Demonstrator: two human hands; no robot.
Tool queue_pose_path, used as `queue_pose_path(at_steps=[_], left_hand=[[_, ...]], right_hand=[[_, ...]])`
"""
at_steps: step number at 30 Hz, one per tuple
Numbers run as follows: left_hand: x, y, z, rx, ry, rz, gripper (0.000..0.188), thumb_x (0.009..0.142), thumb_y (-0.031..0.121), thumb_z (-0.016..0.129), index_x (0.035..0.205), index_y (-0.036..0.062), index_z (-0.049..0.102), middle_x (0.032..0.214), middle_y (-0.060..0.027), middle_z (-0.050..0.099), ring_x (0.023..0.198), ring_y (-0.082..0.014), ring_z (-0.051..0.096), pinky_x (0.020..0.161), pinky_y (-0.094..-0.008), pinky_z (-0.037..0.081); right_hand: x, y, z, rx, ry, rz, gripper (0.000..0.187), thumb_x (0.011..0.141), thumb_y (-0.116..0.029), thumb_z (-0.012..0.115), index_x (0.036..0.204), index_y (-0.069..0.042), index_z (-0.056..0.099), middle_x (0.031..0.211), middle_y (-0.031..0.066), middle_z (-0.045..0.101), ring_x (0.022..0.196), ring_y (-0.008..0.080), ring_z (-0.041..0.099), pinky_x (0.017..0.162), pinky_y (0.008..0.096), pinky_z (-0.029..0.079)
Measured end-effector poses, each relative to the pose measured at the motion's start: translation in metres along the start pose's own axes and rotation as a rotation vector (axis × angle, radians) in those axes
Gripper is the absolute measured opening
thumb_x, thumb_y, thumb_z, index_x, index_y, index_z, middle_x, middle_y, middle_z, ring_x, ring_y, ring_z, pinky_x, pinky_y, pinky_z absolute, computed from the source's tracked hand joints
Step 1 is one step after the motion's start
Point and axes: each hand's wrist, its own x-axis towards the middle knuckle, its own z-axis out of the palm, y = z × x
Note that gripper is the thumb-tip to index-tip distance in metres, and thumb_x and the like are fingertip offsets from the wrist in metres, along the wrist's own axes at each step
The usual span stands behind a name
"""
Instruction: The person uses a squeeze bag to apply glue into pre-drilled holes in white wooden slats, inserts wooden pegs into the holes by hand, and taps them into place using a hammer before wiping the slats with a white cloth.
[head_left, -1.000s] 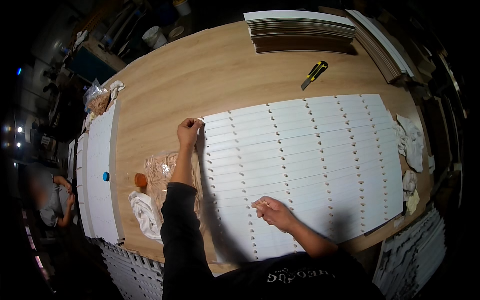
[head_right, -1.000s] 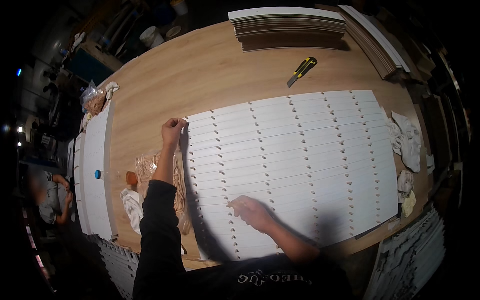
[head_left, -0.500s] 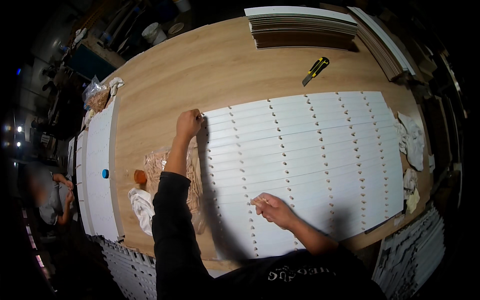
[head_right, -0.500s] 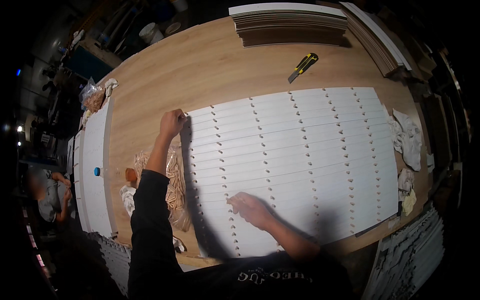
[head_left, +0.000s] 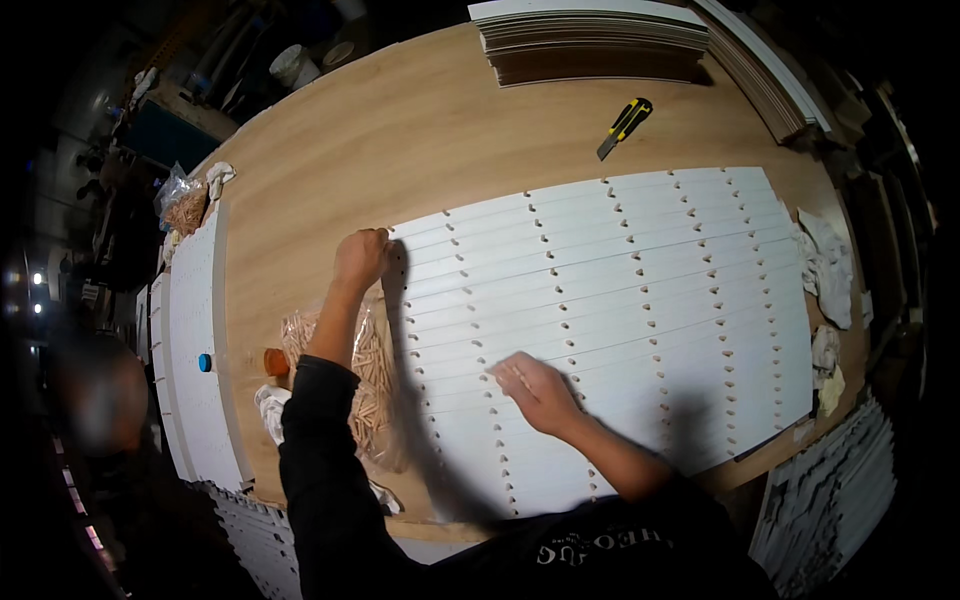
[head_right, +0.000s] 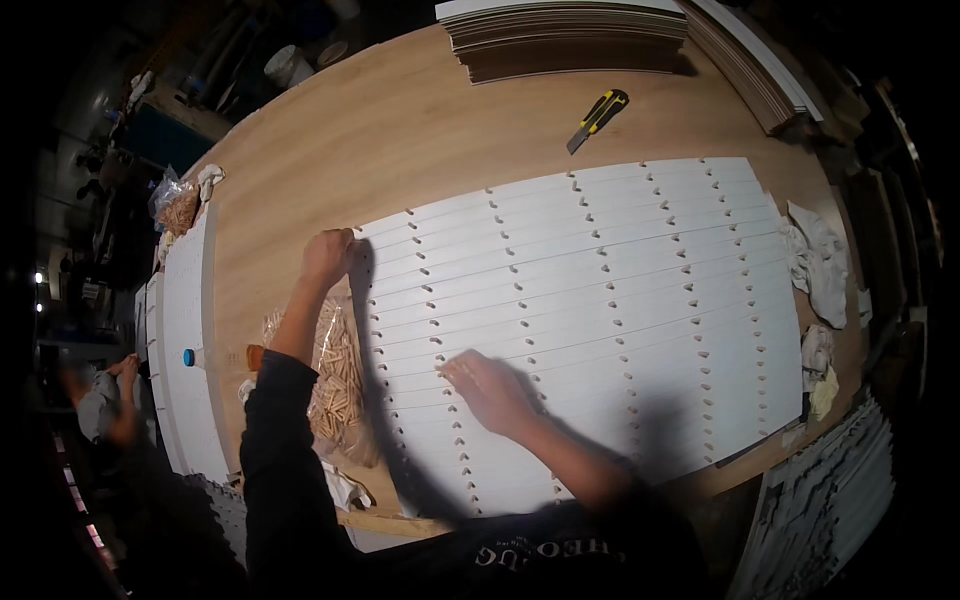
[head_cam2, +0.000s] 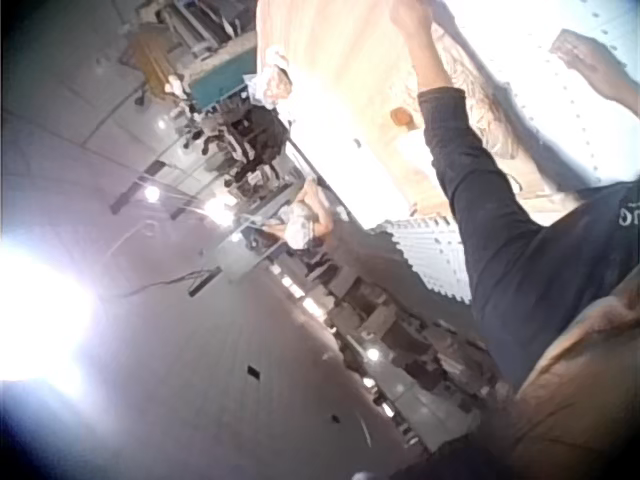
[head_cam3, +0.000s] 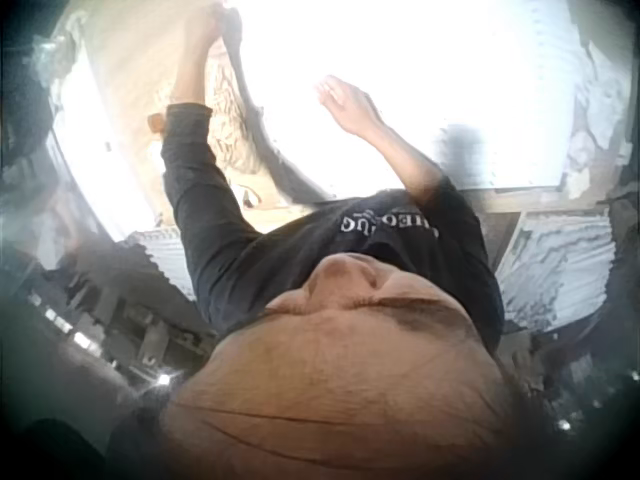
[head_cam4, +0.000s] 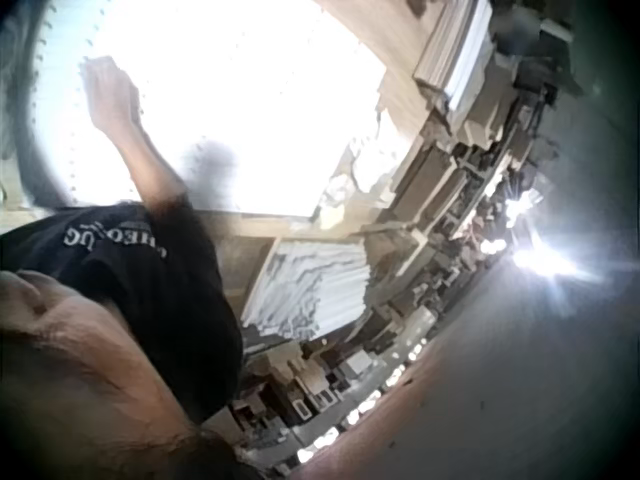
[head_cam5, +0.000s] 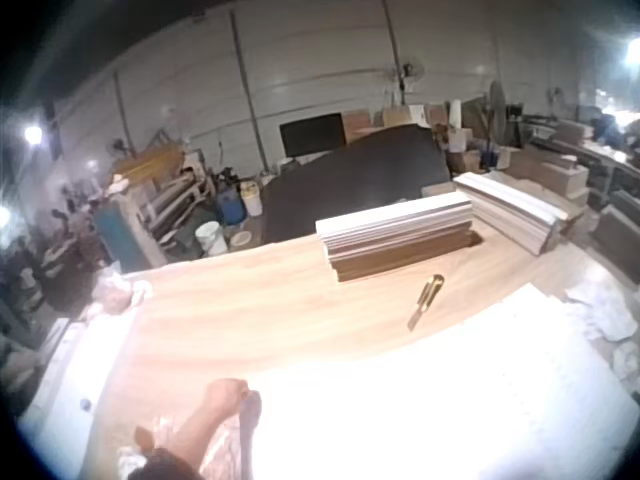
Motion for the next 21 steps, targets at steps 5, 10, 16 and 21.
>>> queue_pose_path(at_steps=[5, 10, 16, 21], left_hand=[[0.008, -0.026, 0.008, 0.106, -0.150, 0.185, 0.017, 0.081, 0.018, 0.057, 0.077, 0.0042, 0.065, 0.073, -0.0203, 0.064, 0.069, -0.0376, 0.063, 0.062, -0.0455, 0.052], [0.028, -0.021, -0.002, 0.122, -0.279, 0.252, 0.013, 0.077, 0.013, 0.057, 0.074, 0.0040, 0.065, 0.072, -0.0217, 0.064, 0.070, -0.0385, 0.064, 0.063, -0.0455, 0.052], [0.032, -0.007, -0.004, 0.153, -0.355, 0.263, 0.015, 0.079, 0.014, 0.057, 0.073, 0.0021, 0.065, 0.074, -0.0232, 0.064, 0.072, -0.0396, 0.064, 0.065, -0.0459, 0.052], [0.025, -0.019, 0.019, 0.094, -0.307, 0.183, 0.017, 0.079, 0.016, 0.057, 0.075, 0.0008, 0.064, 0.075, -0.0224, 0.064, 0.074, -0.0398, 0.063, 0.067, -0.0466, 0.052]], right_hand=[[0.027, 0.015, 0.016, -0.122, 0.141, -0.167, 0.019, 0.092, -0.021, 0.052, 0.097, -0.005, 0.062, 0.089, 0.0114, 0.065, 0.083, 0.0315, 0.062, 0.074, 0.0387, 0.049], [0.021, 0.015, 0.018, -0.124, 0.185, -0.226, 0.013, 0.089, -0.011, 0.054, 0.094, -0.002, 0.062, 0.086, 0.0130, 0.064, 0.078, 0.0321, 0.062, 0.069, 0.0376, 0.050], [0.018, 0.021, 0.023, -0.168, 0.239, -0.193, 0.007, 0.088, -0.017, 0.059, 0.092, -0.013, 0.064, 0.085, 0.0033, 0.065, 0.078, 0.0243, 0.062, 0.067, 0.0352, 0.051], [0.017, 0.024, 0.020, -0.196, 0.270, -0.282, 0.007, 0.086, -0.016, 0.061, 0.092, -0.014, 0.064, 0.086, 0.0022, 0.064, 0.076, 0.0232, 0.062, 0.064, 0.0348, 0.051]])
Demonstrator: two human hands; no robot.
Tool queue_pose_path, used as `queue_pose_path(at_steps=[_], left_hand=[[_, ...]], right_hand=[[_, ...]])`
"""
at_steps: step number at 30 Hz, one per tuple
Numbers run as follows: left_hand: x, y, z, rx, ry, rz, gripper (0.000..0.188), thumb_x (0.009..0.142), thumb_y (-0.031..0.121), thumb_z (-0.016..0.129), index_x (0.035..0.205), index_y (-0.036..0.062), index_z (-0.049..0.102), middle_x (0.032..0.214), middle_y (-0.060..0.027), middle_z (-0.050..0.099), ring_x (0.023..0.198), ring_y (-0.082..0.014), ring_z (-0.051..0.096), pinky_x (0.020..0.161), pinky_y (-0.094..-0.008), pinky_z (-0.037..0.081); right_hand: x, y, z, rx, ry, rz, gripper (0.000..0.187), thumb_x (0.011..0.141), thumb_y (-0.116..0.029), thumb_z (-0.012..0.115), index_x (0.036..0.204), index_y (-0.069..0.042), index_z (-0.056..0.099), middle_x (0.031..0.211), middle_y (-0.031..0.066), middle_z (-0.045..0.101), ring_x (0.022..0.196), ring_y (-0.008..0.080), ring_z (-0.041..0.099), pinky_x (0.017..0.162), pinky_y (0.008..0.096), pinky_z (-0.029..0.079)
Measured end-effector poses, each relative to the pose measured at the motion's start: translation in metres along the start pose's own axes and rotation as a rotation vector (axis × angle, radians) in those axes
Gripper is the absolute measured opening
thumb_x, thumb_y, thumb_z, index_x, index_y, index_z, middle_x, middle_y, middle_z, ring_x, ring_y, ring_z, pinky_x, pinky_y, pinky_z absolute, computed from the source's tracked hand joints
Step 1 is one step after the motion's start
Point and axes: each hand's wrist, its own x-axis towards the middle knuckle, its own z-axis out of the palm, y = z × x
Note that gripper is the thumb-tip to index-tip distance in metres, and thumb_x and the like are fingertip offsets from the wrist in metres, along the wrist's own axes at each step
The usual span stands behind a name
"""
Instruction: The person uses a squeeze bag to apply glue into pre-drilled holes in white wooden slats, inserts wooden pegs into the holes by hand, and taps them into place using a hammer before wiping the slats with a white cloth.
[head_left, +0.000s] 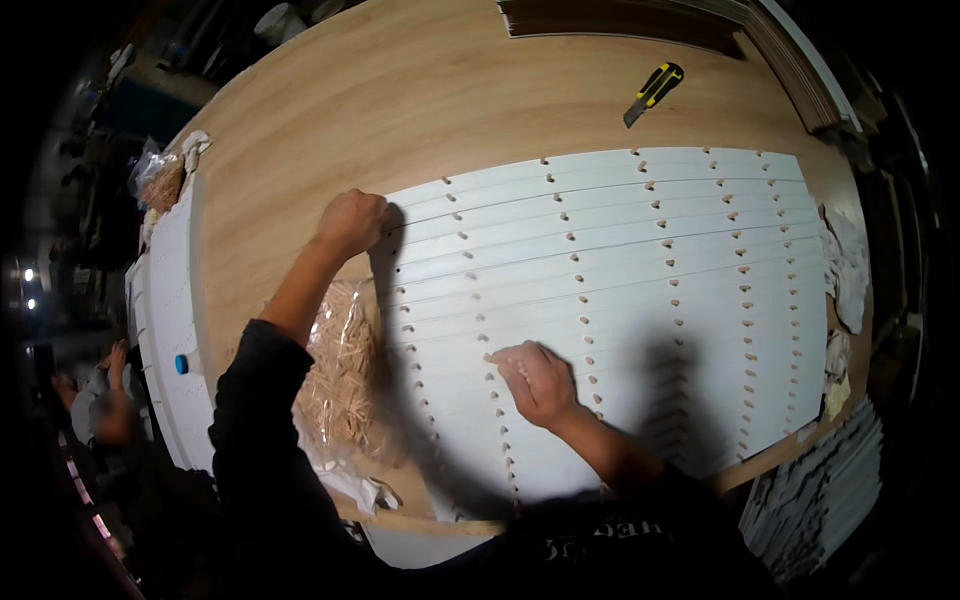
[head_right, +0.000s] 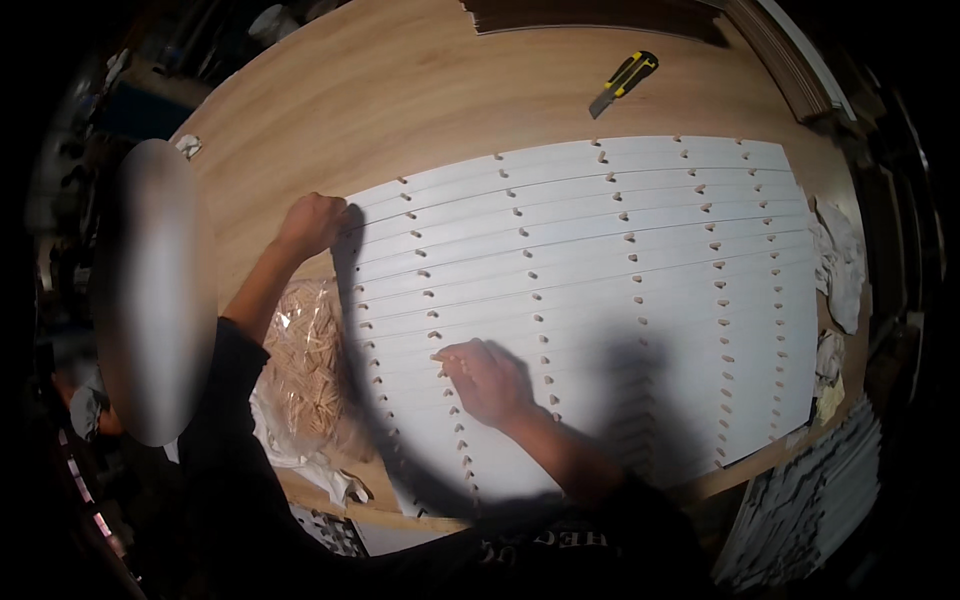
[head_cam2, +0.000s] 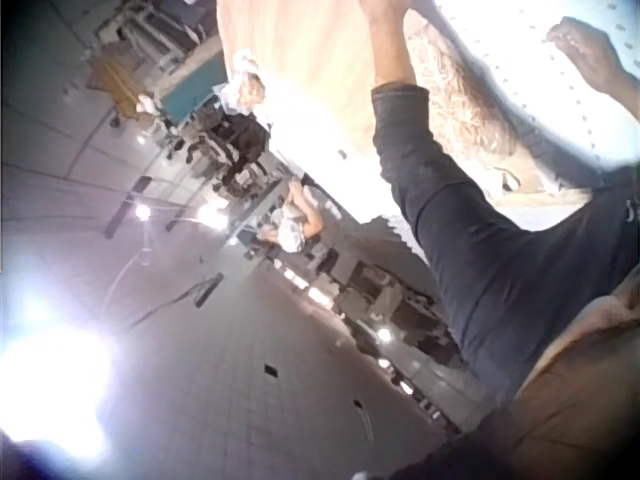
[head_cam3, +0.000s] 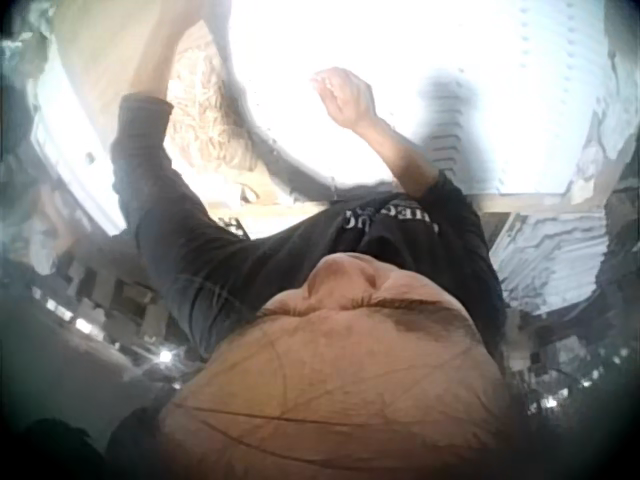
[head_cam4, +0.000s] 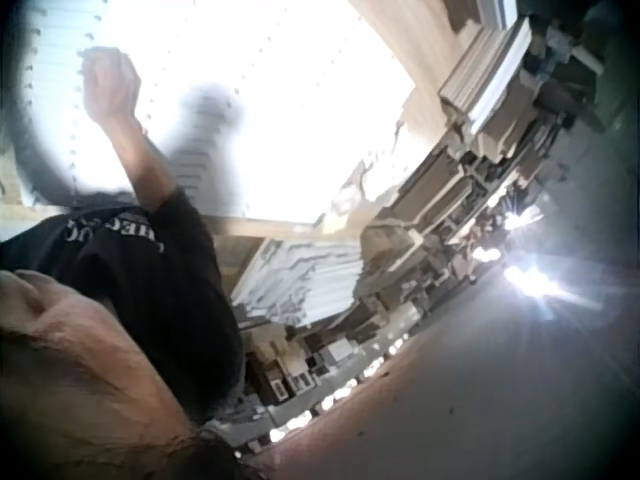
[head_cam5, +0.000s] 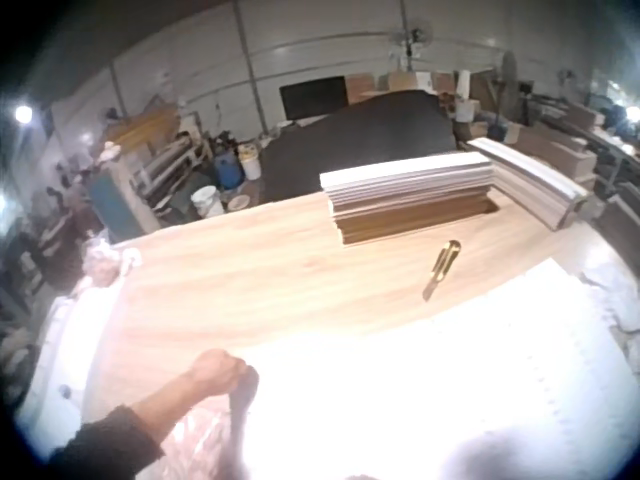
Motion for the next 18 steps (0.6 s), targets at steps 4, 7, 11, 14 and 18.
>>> queue_pose_path(at_steps=[4, 7, 11, 14, 18], left_hand=[[-0.009, 0.022, -0.005, -0.231, 0.250, -0.227, 0.020, 0.080, 0.021, 0.061, 0.081, 0.0015, 0.066, 0.076, -0.0214, 0.065, 0.074, -0.0376, 0.065, 0.067, -0.0438, 0.052], [-0.056, 0.045, 0.006, -0.863, 0.520, -0.471, 0.028, 0.083, 0.023, 0.066, 0.097, -0.0008, 0.064, 0.080, -0.0176, 0.067, 0.072, -0.0279, 0.067, 0.066, -0.0371, 0.053], [-0.146, 0.140, 0.015, -0.767, 0.455, -0.344, 0.027, 0.086, 0.021, 0.061, 0.102, -0.0011, 0.059, 0.084, -0.0160, 0.064, 0.075, -0.0259, 0.063, 0.068, -0.0366, 0.050], [-0.163, 0.235, 0.008, -1.188, 0.644, -0.118, 0.018, 0.082, 0.019, 0.060, 0.091, 0.0035, 0.065, 0.080, -0.0154, 0.060, 0.078, -0.0327, 0.059, 0.074, -0.0384, 0.047], [-0.188, 0.238, -0.009, -1.324, 0.521, -0.015, 0.018, 0.078, 0.016, 0.067, 0.091, 0.0053, 0.070, 0.084, -0.0127, 0.067, 0.080, -0.0255, 0.064, 0.073, -0.0329, 0.050]], right_hand=[[0.003, -0.003, -0.005, 0.003, 0.065, -0.036, 0.009, 0.086, -0.017, 0.060, 0.093, -0.014, 0.064, 0.086, 0.0028, 0.064, 0.077, 0.0238, 0.062, 0.067, 0.0343, 0.051], [0.005, -0.004, -0.004, 0.080, -0.033, 0.116, 0.014, 0.091, -0.020, 0.054, 0.093, -0.011, 0.064, 0.088, 0.0064, 0.064, 0.079, 0.0294, 0.061, 0.070, 0.0367, 0.050], [0.009, 0.014, 0.031, 0.283, -0.091, -0.175, 0.016, 0.092, -0.013, 0.051, 0.084, -0.001, 0.057, 0.079, 0.0080, 0.058, 0.068, 0.0196, 0.052, 0.065, 0.0294, 0.044], [-0.009, -0.016, -0.003, 0.597, -0.277, 0.342, 0.020, 0.093, -0.024, 0.048, 0.088, -0.010, 0.060, 0.077, -0.0046, 0.050, 0.063, 0.0038, 0.039, 0.053, 0.0203, 0.032], [-0.036, -0.011, -0.024, 0.539, -0.332, 0.316, 0.039, 0.095, -0.035, 0.047, 0.103, 0.001, 0.059, 0.066, -0.0041, 0.044, 0.052, 0.0038, 0.038, 0.048, 0.0197, 0.033]])
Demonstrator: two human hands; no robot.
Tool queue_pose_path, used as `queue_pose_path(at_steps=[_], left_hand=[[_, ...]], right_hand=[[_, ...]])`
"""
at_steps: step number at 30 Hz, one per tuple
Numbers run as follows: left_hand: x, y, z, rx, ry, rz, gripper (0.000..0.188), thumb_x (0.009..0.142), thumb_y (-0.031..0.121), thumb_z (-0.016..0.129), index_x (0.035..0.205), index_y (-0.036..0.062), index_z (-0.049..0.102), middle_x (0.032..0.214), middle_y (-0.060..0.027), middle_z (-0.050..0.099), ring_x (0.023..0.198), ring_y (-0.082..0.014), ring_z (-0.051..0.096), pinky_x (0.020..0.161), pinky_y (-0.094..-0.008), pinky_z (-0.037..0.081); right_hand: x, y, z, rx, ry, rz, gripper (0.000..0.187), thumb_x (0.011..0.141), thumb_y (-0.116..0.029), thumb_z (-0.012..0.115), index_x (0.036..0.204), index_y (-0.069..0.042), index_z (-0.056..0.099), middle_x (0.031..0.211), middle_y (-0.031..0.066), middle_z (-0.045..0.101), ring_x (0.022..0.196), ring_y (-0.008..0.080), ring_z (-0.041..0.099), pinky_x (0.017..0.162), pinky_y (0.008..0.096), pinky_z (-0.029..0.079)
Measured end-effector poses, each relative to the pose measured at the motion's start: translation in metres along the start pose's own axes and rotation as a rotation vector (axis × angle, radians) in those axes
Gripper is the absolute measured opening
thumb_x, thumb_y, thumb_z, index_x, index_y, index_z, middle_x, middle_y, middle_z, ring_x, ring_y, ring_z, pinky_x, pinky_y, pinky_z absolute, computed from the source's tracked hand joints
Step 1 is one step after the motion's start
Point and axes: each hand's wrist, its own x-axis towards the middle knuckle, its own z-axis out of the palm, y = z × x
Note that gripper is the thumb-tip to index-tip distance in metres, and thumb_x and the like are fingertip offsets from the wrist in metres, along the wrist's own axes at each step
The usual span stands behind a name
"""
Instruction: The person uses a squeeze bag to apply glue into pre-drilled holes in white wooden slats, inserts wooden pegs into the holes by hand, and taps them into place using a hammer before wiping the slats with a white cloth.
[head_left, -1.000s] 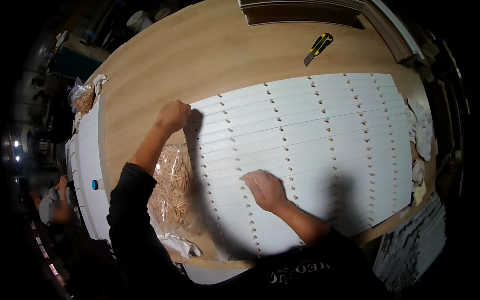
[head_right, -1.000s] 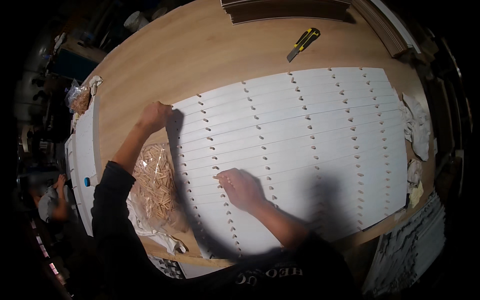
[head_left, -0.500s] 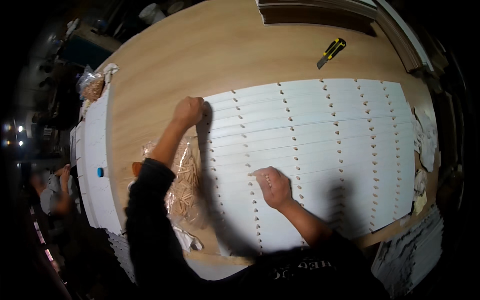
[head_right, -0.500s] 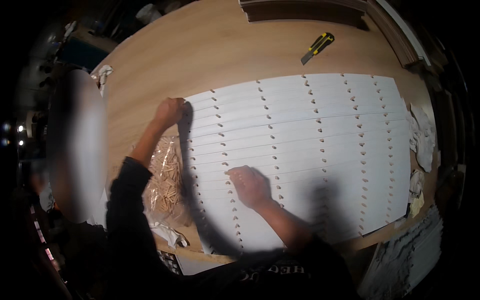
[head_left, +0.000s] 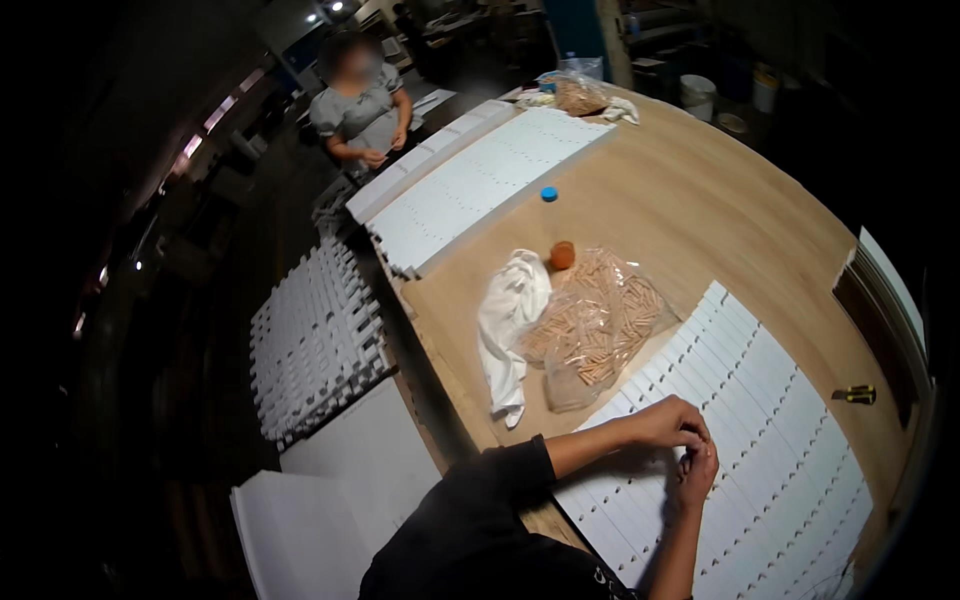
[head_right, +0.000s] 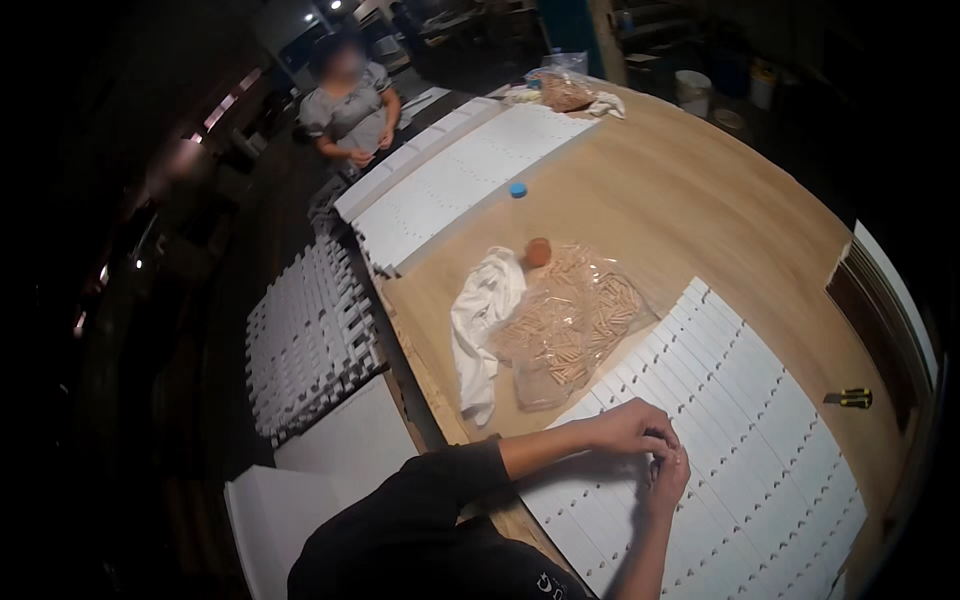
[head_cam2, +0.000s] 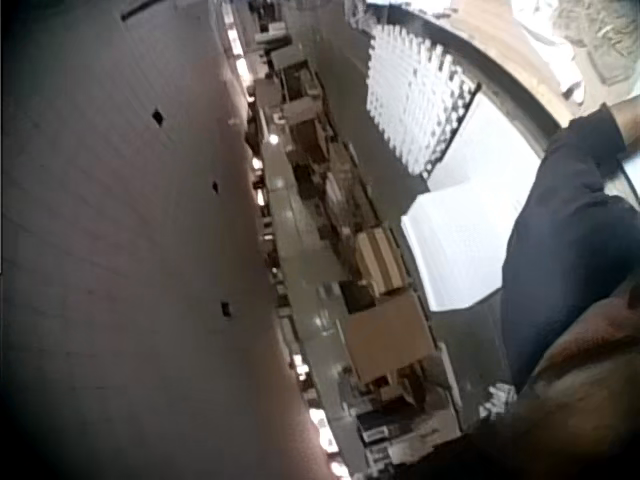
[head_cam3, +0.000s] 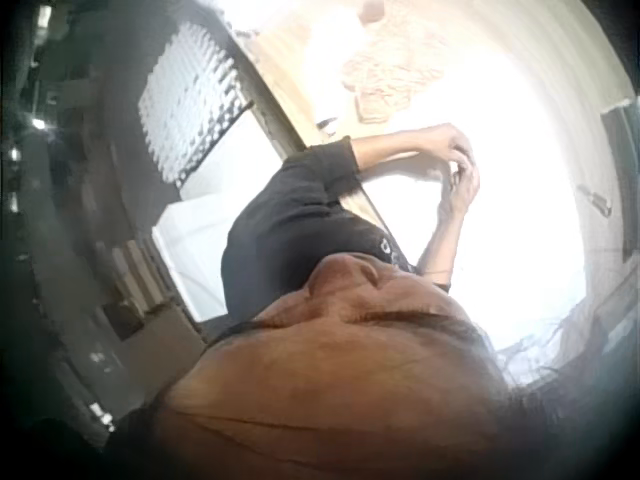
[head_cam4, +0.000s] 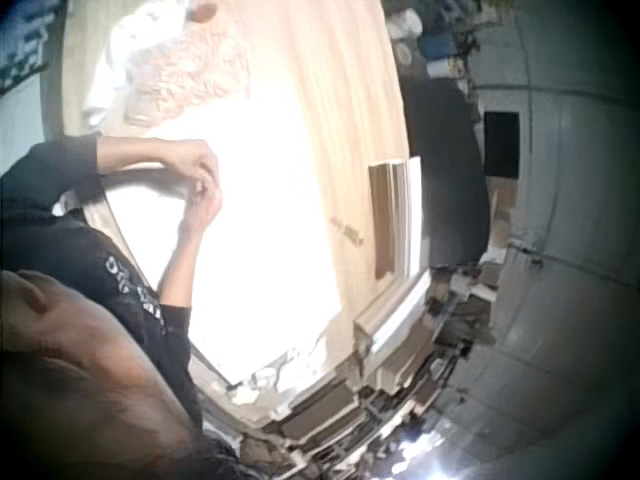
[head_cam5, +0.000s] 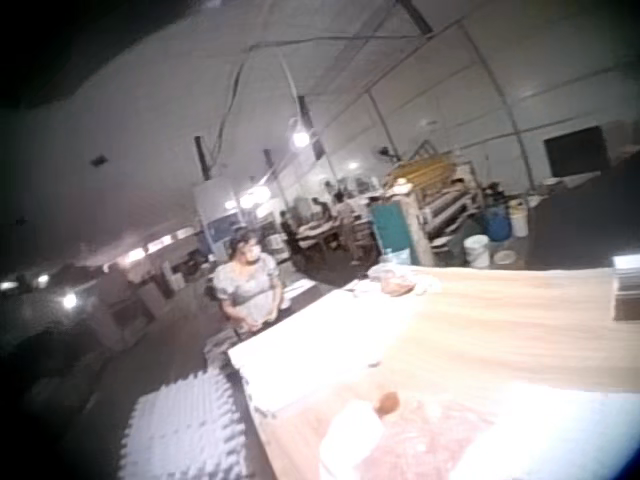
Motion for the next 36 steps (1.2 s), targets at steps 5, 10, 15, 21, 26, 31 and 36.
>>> queue_pose_path(at_steps=[5, 10, 15, 21, 26, 31, 36], left_hand=[[-0.013, 0.006, -0.003, -0.119, -0.082, -0.184, 0.017, 0.076, 0.014, 0.069, 0.090, 0.0050, 0.071, 0.083, -0.0098, 0.068, 0.077, -0.0189, 0.064, 0.070, -0.0301, 0.050], [0.034, -0.024, -0.087, 0.211, 0.158, -0.251, 0.011, 0.084, 0.015, 0.067, 0.087, 0.0070, 0.072, 0.076, -0.0046, 0.067, 0.065, -0.0120, 0.061, 0.060, -0.0267, 0.049], [0.108, -0.105, -0.132, 0.005, 0.537, -0.289, 0.009, 0.084, 0.006, 0.064, 0.081, -0.0015, 0.068, 0.069, -0.0024, 0.065, 0.061, -0.0077, 0.058, 0.057, -0.0216, 0.048], [0.160, -0.132, -0.125, 0.456, 0.416, -0.299, 0.015, 0.081, 0.015, 0.069, 0.079, 0.0007, 0.069, 0.064, -0.0073, 0.065, 0.058, -0.0116, 0.060, 0.054, -0.0270, 0.046], [0.171, -0.114, -0.130, 0.935, 0.183, -0.091, 0.023, 0.076, 0.024, 0.072, 0.072, 0.0024, 0.065, 0.070, -0.0150, 0.066, 0.067, -0.0323, 0.064, 0.061, -0.0400, 0.049], [0.175, -0.116, -0.117, 1.029, 0.109, -0.083, 0.018, 0.076, 0.019, 0.065, 0.085, 0.0032, 0.065, 0.087, -0.0186, 0.065, 0.083, -0.0360, 0.063, 0.074, -0.0450, 0.050], [0.158, -0.097, -0.105, 0.810, 0.308, -0.101, 0.036, 0.079, 0.032, 0.067, 0.099, 0.0023, 0.064, 0.088, -0.0164, 0.065, 0.081, -0.0323, 0.063, 0.071, -0.0408, 0.050]], right_hand=[[-0.007, 0.012, -0.013, -0.126, -0.135, -0.044, 0.026, 0.095, -0.023, 0.044, 0.088, -0.001, 0.057, 0.063, 0.0006, 0.041, 0.055, 0.0123, 0.041, 0.052, 0.0308, 0.036], [0.017, -0.002, -0.001, -0.259, -0.060, 0.086, 0.027, 0.094, -0.022, 0.043, 0.077, -0.002, 0.048, 0.068, 0.0114, 0.044, 0.064, 0.0222, 0.042, 0.060, 0.0365, 0.037], [0.019, -0.023, -0.009, 0.020, -0.095, 0.089, 0.038, 0.098, -0.030, 0.043, 0.070, -0.004, 0.044, 0.059, -0.0023, 0.038, 0.055, 0.0090, 0.035, 0.052, 0.0280, 0.033], [0.000, 0.001, -0.017, -0.065, -0.017, 0.104, 0.039, 0.098, -0.029, 0.042, 0.069, -0.003, 0.045, 0.059, -0.0010, 0.041, 0.055, 0.0089, 0.036, 0.052, 0.0275, 0.033], [-0.006, 0.001, -0.013, -0.070, -0.032, 0.132, 0.036, 0.098, -0.025, 0.043, 0.072, 0.000, 0.046, 0.059, 0.0034, 0.042, 0.056, 0.0118, 0.038, 0.054, 0.0297, 0.035], [0.000, 0.000, 0.001, -0.138, -0.081, 0.023, 0.029, 0.096, -0.021, 0.047, 0.077, 0.001, 0.049, 0.062, 0.0095, 0.047, 0.056, 0.0193, 0.041, 0.056, 0.0332, 0.038], [-0.002, -0.019, 0.001, -0.266, -0.082, -0.060, 0.027, 0.094, -0.022, 0.049, 0.084, 0.002, 0.055, 0.068, 0.0177, 0.054, 0.059, 0.0296, 0.047, 0.060, 0.0354, 0.041]])
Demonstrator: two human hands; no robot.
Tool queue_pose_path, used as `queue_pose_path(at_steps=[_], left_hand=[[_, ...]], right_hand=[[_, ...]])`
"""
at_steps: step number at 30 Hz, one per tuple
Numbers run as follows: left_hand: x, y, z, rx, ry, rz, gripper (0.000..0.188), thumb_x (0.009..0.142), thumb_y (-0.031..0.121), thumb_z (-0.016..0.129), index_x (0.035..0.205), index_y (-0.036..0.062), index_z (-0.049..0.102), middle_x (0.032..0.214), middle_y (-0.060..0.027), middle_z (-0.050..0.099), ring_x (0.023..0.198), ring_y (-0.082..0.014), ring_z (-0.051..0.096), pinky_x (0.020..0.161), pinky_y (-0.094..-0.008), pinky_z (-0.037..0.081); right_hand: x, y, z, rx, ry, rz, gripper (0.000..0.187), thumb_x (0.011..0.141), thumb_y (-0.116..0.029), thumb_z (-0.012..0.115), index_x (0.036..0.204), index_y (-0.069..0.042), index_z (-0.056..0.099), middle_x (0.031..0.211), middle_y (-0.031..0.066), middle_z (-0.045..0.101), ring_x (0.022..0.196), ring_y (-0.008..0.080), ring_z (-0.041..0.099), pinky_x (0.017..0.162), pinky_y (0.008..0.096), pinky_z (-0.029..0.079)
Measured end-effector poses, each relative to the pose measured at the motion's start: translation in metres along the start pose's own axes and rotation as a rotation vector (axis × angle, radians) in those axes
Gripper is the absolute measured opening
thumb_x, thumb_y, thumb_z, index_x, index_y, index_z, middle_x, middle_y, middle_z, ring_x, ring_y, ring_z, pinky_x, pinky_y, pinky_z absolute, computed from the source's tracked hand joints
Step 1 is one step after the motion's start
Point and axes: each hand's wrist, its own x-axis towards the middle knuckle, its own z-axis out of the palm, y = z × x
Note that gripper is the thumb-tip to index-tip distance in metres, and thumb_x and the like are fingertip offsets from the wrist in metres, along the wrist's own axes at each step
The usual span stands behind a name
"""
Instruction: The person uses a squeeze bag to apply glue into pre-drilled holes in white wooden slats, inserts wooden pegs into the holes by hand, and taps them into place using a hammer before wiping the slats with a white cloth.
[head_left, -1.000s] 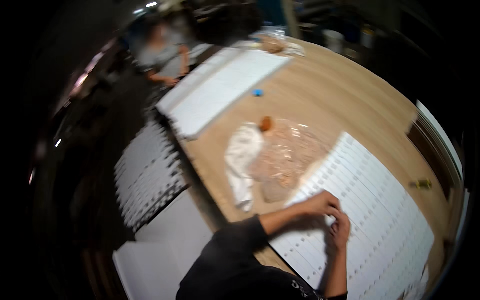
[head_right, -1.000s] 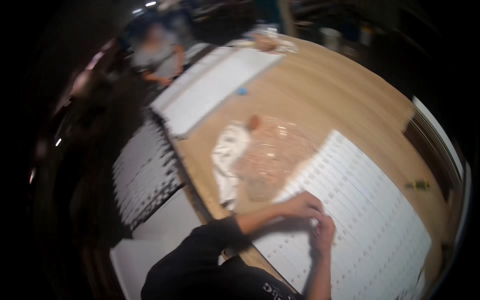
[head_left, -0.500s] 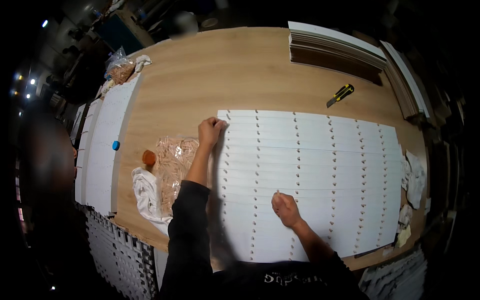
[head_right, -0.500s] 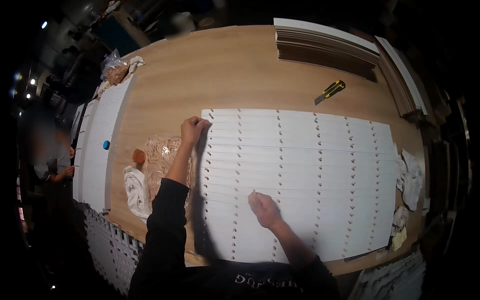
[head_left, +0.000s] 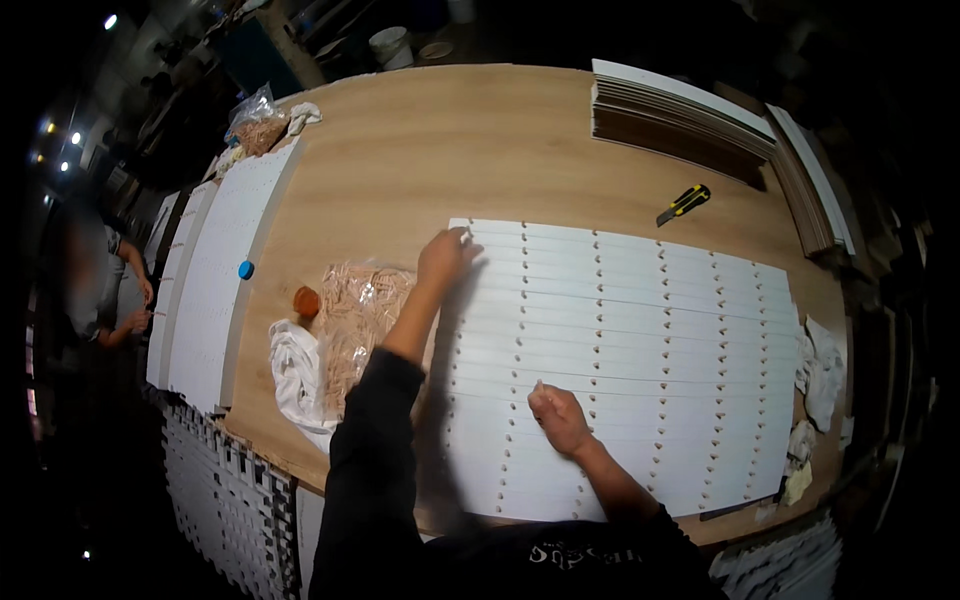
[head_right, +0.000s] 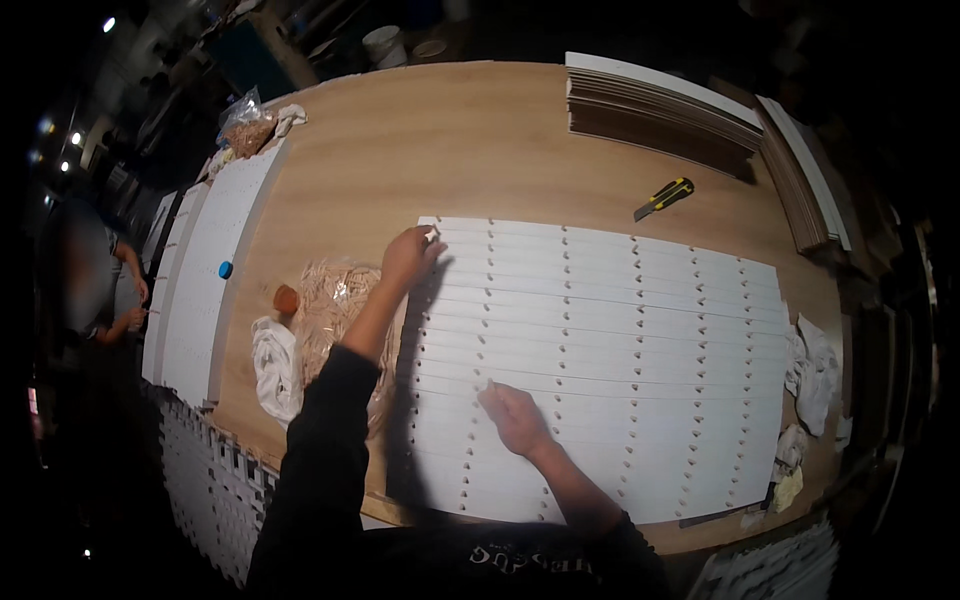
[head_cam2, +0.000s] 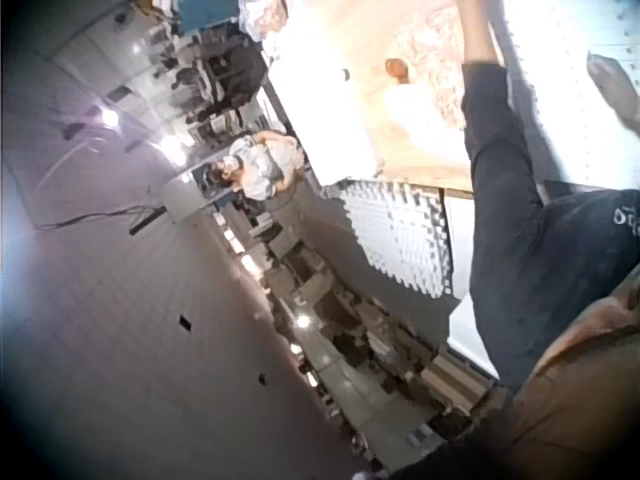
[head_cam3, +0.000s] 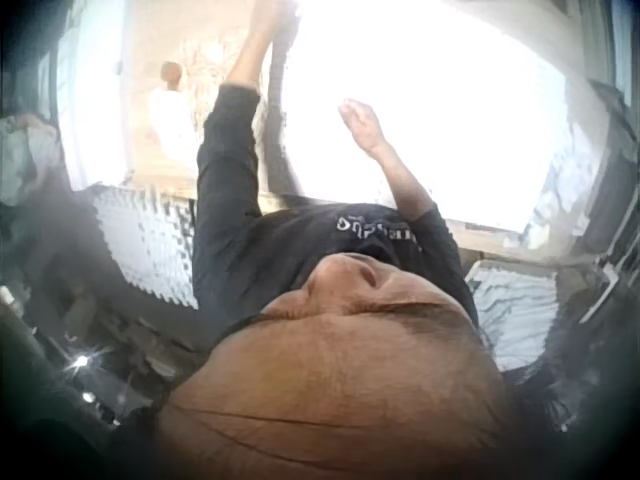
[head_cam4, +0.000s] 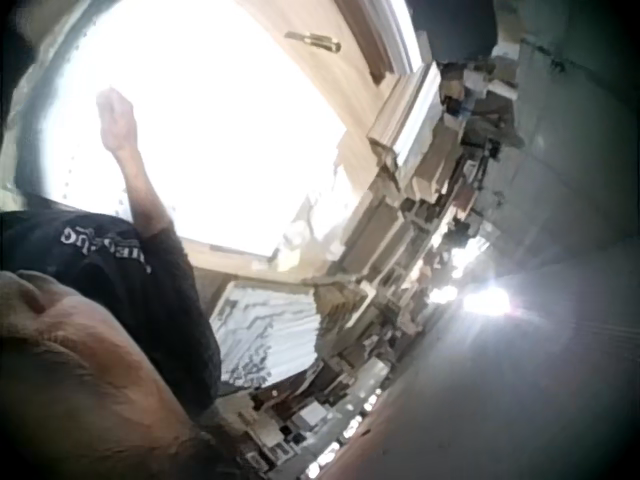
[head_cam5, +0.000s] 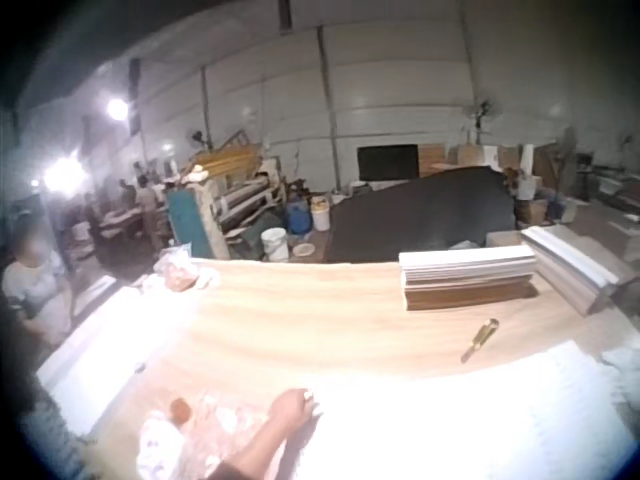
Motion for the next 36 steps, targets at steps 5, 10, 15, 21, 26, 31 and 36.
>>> queue_pose_path(at_steps=[5, 10, 15, 21, 26, 31, 36], left_hand=[[-0.128, 0.070, -0.043, -0.606, -0.380, 0.076, 0.024, 0.083, 0.021, 0.066, 0.099, 0.0027, 0.067, 0.091, -0.0093, 0.067, 0.082, -0.0179, 0.062, 0.073, -0.0322, 0.049], [-0.154, 0.093, -0.075, -0.756, -0.735, -0.095, 0.015, 0.083, 0.014, 0.066, 0.093, 0.0028, 0.069, 0.085, -0.0036, 0.069, 0.079, -0.0110, 0.062, 0.077, -0.0259, 0.049], [-0.089, 0.038, -0.057, -0.865, -0.335, -0.282, 0.010, 0.084, 0.011, 0.063, 0.081, 0.0025, 0.067, 0.075, -0.0029, 0.066, 0.073, -0.0076, 0.060, 0.067, -0.0242, 0.048], [-0.015, -0.025, 0.004, -0.467, 0.058, -0.360, 0.015, 0.080, 0.015, 0.064, 0.076, 0.0006, 0.065, 0.065, -0.0036, 0.063, 0.062, -0.0077, 0.057, 0.059, -0.0245, 0.047], [-0.009, -0.017, -0.007, -0.219, -0.061, -0.193, 0.019, 0.073, 0.019, 0.062, 0.071, 0.0002, 0.062, 0.067, -0.0165, 0.064, 0.062, -0.0298, 0.062, 0.061, -0.0386, 0.049], [-0.011, -0.016, 0.002, 0.067, -0.055, 0.051, 0.015, 0.075, 0.019, 0.065, 0.077, 0.0039, 0.063, 0.078, -0.0154, 0.064, 0.073, -0.0348, 0.063, 0.066, -0.0403, 0.050], [-0.010, -0.005, 0.004, 0.134, -0.140, -0.021, 0.014, 0.079, 0.015, 0.063, 0.090, 0.0062, 0.065, 0.091, -0.0169, 0.062, 0.085, -0.0354, 0.061, 0.074, -0.0436, 0.049]], right_hand=[[0.001, -0.024, -0.016, -0.223, -0.021, 0.017, 0.030, 0.093, -0.028, 0.051, 0.089, 0.001, 0.060, 0.075, 0.0213, 0.059, 0.066, 0.0338, 0.056, 0.064, 0.0388, 0.044], [0.008, -0.032, -0.005, -0.324, -0.136, 0.118, 0.034, 0.090, -0.034, 0.053, 0.086, -0.001, 0.060, 0.075, 0.0194, 0.061, 0.071, 0.0367, 0.059, 0.065, 0.0406, 0.045], [0.018, -0.021, 0.005, -0.366, -0.043, 0.126, 0.037, 0.088, -0.036, 0.056, 0.080, 0.000, 0.057, 0.073, 0.0188, 0.060, 0.069, 0.0370, 0.057, 0.065, 0.0417, 0.046], [0.025, 0.017, -0.001, -0.208, 0.211, 0.067, 0.033, 0.089, -0.030, 0.057, 0.078, 0.001, 0.053, 0.064, 0.0169, 0.055, 0.057, 0.0283, 0.052, 0.058, 0.0372, 0.044], [0.022, 0.021, -0.005, -0.172, 0.181, 0.011, 0.029, 0.089, -0.026, 0.058, 0.076, 0.000, 0.052, 0.060, 0.0141, 0.051, 0.051, 0.0245, 0.049, 0.054, 0.0342, 0.042], [0.020, 0.017, -0.004, -0.174, 0.173, -0.025, 0.019, 0.089, -0.020, 0.054, 0.082, -0.002, 0.052, 0.061, 0.0123, 0.052, 0.053, 0.0223, 0.050, 0.055, 0.0331, 0.042], [0.019, 0.032, -0.009, -0.193, 0.180, -0.018, 0.013, 0.089, -0.012, 0.046, 0.098, -0.008, 0.053, 0.068, 0.0101, 0.057, 0.061, 0.0219, 0.056, 0.060, 0.0338, 0.044]])
